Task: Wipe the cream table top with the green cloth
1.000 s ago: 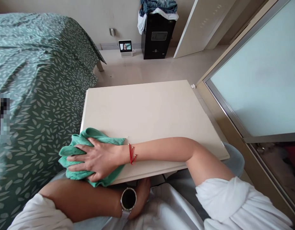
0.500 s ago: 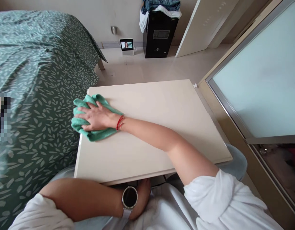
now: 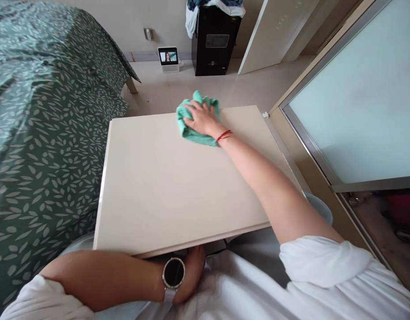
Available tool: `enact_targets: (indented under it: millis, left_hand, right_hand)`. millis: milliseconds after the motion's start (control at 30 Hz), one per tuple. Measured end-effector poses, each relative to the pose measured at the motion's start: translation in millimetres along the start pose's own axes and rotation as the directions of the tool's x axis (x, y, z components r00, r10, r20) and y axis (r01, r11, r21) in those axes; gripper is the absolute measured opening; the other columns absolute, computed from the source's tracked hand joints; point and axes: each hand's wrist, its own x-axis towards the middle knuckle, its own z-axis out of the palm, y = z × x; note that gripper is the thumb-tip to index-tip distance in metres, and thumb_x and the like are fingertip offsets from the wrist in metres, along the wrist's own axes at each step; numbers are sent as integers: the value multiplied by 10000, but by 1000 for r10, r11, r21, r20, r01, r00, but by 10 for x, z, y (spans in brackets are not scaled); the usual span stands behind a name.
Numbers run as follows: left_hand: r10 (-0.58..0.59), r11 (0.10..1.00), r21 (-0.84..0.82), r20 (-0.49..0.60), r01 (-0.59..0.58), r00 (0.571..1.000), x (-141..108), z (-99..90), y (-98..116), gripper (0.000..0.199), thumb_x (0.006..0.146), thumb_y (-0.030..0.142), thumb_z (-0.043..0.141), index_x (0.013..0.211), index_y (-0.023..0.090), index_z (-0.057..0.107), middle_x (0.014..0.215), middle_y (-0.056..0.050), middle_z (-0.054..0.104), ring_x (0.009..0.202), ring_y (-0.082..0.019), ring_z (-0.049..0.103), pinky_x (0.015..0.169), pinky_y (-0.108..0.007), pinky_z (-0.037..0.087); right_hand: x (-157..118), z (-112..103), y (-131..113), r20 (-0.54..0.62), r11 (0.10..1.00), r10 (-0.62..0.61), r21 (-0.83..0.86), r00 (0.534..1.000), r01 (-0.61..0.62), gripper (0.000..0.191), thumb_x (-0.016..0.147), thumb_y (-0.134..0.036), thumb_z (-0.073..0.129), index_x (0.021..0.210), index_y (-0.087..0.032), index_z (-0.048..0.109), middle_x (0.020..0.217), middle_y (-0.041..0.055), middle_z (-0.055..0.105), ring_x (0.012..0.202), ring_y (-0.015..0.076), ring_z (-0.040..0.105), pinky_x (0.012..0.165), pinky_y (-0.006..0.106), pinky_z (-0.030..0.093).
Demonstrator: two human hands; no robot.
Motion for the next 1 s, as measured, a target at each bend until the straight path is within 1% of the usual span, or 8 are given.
enact_targets:
  millis: [67, 167, 300, 500, 600, 767, 900, 1000]
  left_hand:
    - [74, 993, 94, 1, -74, 997, -33, -12, -11, 596, 984, 136, 611, 1420, 281, 990, 1420, -92, 964, 1366, -254, 919, 1263, -327, 658]
    - [41, 998, 43, -78, -37, 996, -30, 55, 15, 531, 962, 131, 672, 1356, 246, 1009, 1313, -122, 980, 1272, -277, 946, 1223, -318, 700]
    - [-38, 999, -20, -145, 35, 989, -9, 137, 47, 488, 935, 102, 709, 1288, 224, 1022, 1233, -132, 983, 1259, -267, 946, 1242, -285, 688]
    - [-18, 999, -51, -82, 14, 997, -10, 103, 62, 575, 1022, 108, 617, 1438, 249, 987, 1344, -131, 975, 1356, -289, 922, 1285, -375, 697]
    - [-74, 996, -49, -132, 68, 988, 1, 157, 94, 526, 1009, 113, 646, 1374, 234, 1006, 1292, -128, 981, 1327, -287, 925, 1284, -361, 691]
    - [-136, 988, -100, -216, 117, 967, 40, 341, 177, 541, 976, 86, 615, 1273, 271, 1028, 1223, -99, 988, 1218, -281, 943, 1194, -345, 721]
    - [-136, 986, -127, -202, 111, 970, 29, 384, 222, 560, 965, 57, 621, 1316, 242, 1017, 1243, -115, 986, 1239, -283, 942, 1225, -363, 716]
    - [-125, 990, -95, -196, 108, 973, 8, 359, 226, 542, 989, 80, 625, 1328, 242, 1016, 1282, -127, 982, 1294, -286, 935, 1253, -367, 710]
  right_hand:
    - [-130, -122, 379, -25, 992, 120, -25, 992, -121, 808, 1207, -483, 523, 1959, -190, 563, 2081, 195, 456, 1844, 595, 431, 1468, 929, 301]
    - [-356, -244, 807, -75, 955, 284, -67, 956, -289, 776, 1238, -470, 484, 1965, -206, 552, 2076, 205, 452, 1836, 576, 443, 1481, 885, 325]
    - [-771, -324, 1052, -132, 890, 431, -103, 893, -444, 760, 1264, -460, 446, 1974, -204, 534, 2100, 234, 388, 1868, 577, 406, 1476, 868, 353]
    - [-1755, -269, 1127, -174, 832, 523, -107, 834, -545, 786, 1234, -487, 446, 1954, -188, 550, 2082, 294, 394, 1794, 628, 514, 1336, 909, 526]
    - [-2370, -183, 1106, -206, 844, 496, -115, 843, -525, 791, 1203, -538, 474, 1942, -272, 573, 2041, 266, 475, 1718, 628, 608, 1265, 900, 606]
    - [-3258, -46, 879, -229, 851, 470, -138, 852, -507, 804, 1194, -597, 458, 1960, -378, 563, 1987, 233, 570, 1631, 618, 694, 1242, 907, 630]
    - [-3449, -2, 789, -231, 842, 489, -127, 841, -524, 813, 1175, -612, 476, 1947, -380, 580, 1991, 245, 568, 1596, 648, 709, 1204, 954, 628]
    - [-3140, -34, 854, -229, 840, 493, -125, 839, -528, 811, 1157, -610, 507, 1934, -391, 592, 2014, 246, 539, 1625, 659, 687, 1241, 959, 600]
